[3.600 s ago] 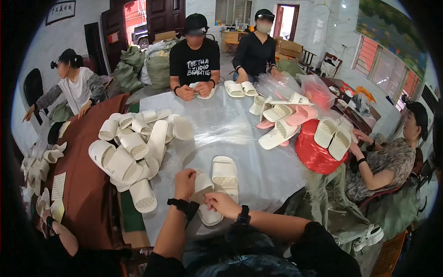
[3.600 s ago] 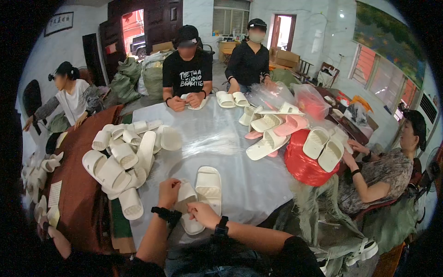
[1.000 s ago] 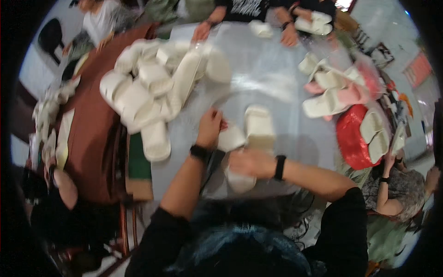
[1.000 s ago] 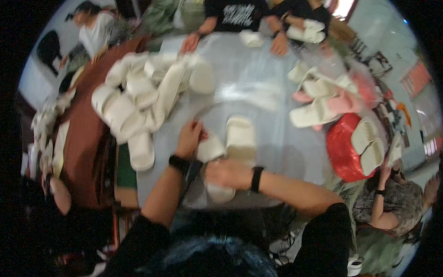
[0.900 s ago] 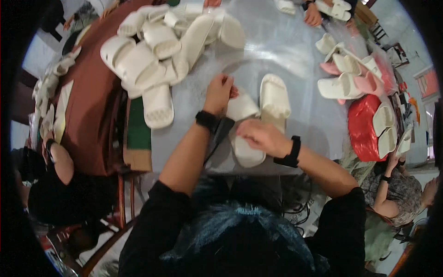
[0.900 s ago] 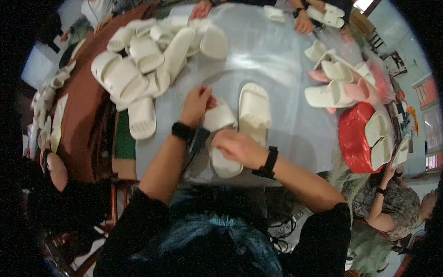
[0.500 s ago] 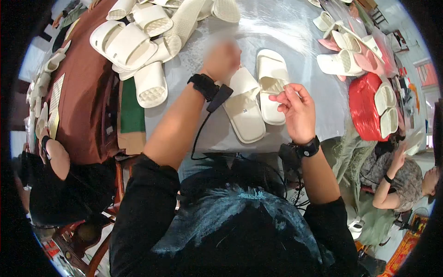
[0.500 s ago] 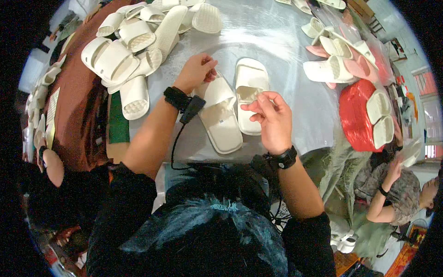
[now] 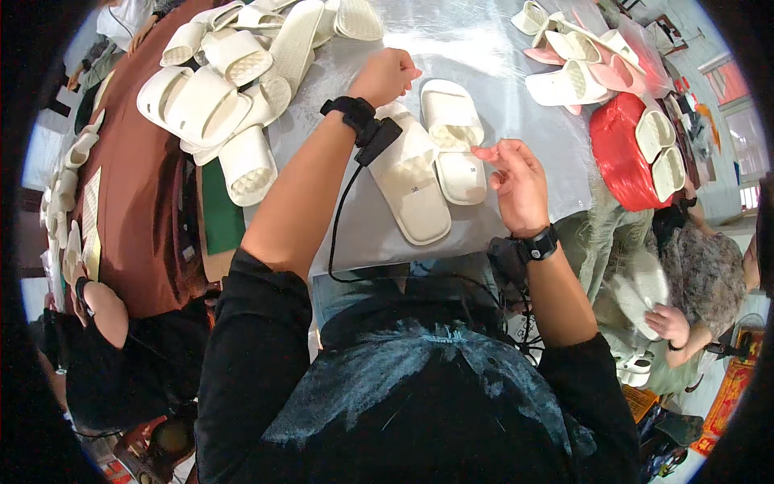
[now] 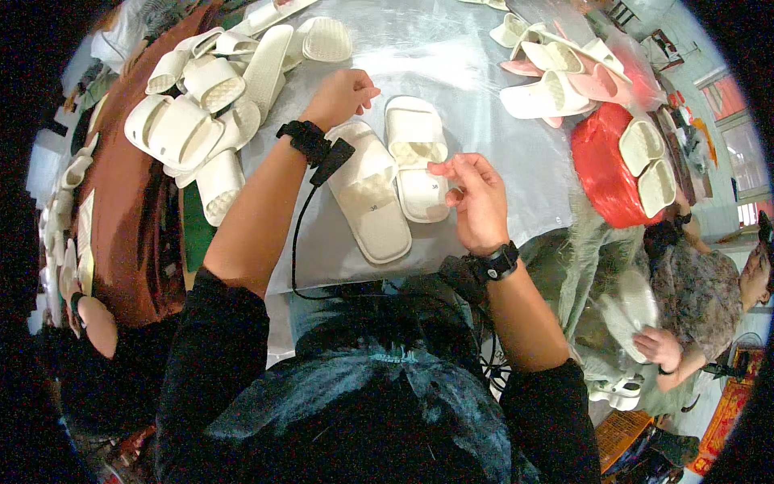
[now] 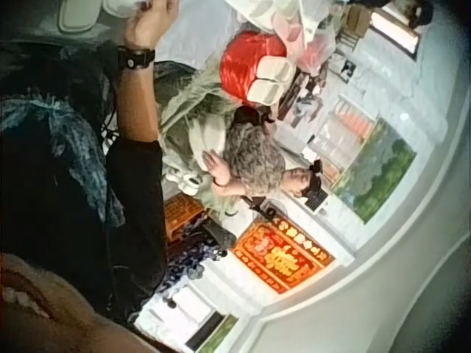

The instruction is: Assembling components of white slippers at a manufacturing table.

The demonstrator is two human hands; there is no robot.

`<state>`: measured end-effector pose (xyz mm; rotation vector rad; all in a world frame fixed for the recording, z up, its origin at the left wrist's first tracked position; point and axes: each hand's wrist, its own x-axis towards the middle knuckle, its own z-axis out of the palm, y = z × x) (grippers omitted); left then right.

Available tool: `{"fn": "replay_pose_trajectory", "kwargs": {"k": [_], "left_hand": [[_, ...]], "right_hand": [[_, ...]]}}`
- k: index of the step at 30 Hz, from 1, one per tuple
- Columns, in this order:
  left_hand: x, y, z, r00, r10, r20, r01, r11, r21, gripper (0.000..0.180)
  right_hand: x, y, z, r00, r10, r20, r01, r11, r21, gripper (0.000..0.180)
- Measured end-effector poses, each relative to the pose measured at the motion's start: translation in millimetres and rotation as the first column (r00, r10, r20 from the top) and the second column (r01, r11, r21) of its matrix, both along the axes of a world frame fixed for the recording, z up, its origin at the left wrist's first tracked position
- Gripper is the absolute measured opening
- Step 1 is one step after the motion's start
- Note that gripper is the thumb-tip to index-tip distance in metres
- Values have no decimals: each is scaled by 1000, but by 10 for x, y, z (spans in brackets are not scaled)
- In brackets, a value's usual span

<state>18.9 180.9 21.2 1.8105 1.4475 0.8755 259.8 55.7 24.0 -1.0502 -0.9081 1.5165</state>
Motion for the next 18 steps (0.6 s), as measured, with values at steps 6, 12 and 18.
{"fn": "replay_pose_trajectory", "kwargs": {"k": [6,12,18], "left_hand": [[233,179,66,998,-66,-11,67,996,62,22],[472,380,-293,960,-184,-211,205,975,80,23],[484,365,-346,986,-115,-125,108,992,-59,26]], "right_hand": [[53,18,51,997,-79,-1,79,993,93,13],[99,23,116,992,-117,48,108,981,160,14],[257,-30,207,980,-181,77,165,970,180,15]]}}
